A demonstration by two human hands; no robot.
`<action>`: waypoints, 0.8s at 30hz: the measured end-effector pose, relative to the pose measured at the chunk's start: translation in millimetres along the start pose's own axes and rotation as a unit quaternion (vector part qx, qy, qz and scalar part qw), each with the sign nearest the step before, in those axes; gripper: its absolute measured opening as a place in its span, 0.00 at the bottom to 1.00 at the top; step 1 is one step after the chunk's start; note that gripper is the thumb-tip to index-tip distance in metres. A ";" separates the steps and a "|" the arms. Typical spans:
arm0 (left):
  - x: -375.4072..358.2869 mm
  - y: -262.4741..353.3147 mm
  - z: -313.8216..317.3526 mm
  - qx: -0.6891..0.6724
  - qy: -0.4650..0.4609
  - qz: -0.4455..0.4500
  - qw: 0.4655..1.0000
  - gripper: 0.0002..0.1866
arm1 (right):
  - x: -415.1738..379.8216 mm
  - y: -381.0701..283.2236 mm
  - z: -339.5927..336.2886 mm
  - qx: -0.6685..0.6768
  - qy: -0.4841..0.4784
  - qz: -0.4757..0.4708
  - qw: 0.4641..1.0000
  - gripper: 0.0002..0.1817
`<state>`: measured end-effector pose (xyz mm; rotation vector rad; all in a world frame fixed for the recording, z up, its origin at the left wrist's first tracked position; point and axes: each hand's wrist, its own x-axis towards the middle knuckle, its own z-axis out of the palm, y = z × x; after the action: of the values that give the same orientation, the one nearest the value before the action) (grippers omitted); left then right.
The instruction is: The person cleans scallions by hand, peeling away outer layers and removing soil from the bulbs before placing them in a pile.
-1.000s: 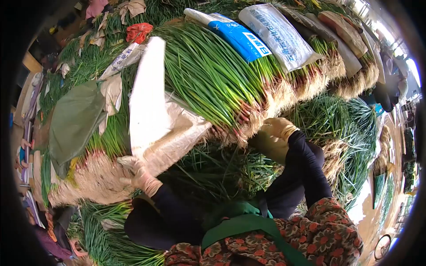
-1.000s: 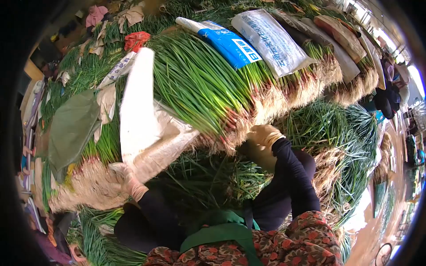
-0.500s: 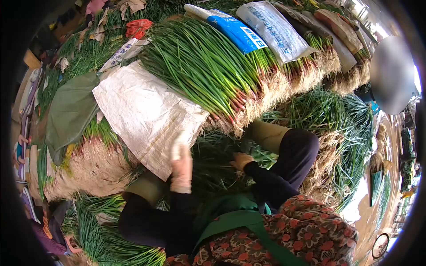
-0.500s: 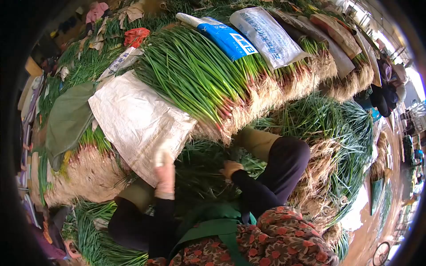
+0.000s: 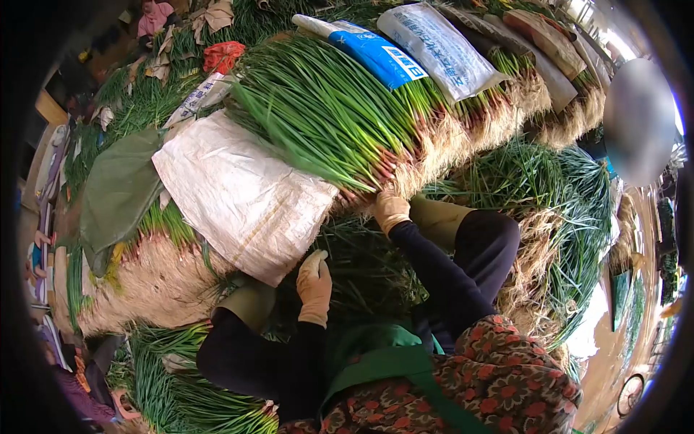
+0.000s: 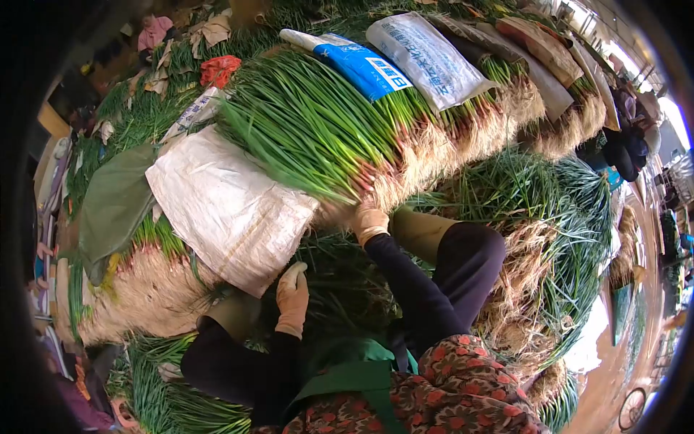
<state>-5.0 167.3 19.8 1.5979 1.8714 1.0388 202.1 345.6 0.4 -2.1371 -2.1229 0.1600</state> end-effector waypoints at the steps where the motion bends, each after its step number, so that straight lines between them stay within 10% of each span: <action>1: -1.8 10.8 -2.3 -0.070 0.021 -0.009 0.997 0.14 | -1.3 7.5 -1.1 0.017 0.017 0.014 1.000 0.26; 6: 0.8 61.4 -5.0 -0.411 0.017 -0.192 0.891 0.12 | -14.7 18.8 -19.9 0.028 0.017 -0.078 0.996 0.19; 12: -4.0 58.2 1.0 -0.516 -0.054 -0.251 0.817 0.17 | -63.5 -10.9 -34.4 0.167 -0.037 -0.247 0.954 0.09; 14: -8.4 47.4 2.4 -0.553 -0.079 -0.260 0.788 0.20 | -107.7 -21.9 -41.1 0.583 -0.389 -0.079 0.709 0.11; 16: -12.8 42.5 3.2 -0.579 -0.114 -0.290 0.754 0.21 | -127.1 -26.0 -47.0 0.561 -0.457 -0.104 0.683 0.11; 18: -11.6 42.9 -2.0 -0.604 -0.146 -0.308 0.720 0.22 | -126.1 -23.3 -58.4 0.397 -0.343 -0.253 0.813 0.11; 20: -15.1 44.8 -9.0 -0.583 -0.133 -0.302 0.743 0.22 | -106.3 -4.9 -25.7 0.556 -0.278 -0.258 0.740 0.13; 24: -14.2 45.9 -11.2 -0.590 -0.108 -0.343 0.723 0.22 | -72.2 -13.3 -19.4 0.577 -0.251 -0.014 0.777 0.16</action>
<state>17.8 152.5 61.0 0.2006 0.9835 1.1796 191.6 273.2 20.7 -1.3134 -1.4498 1.6704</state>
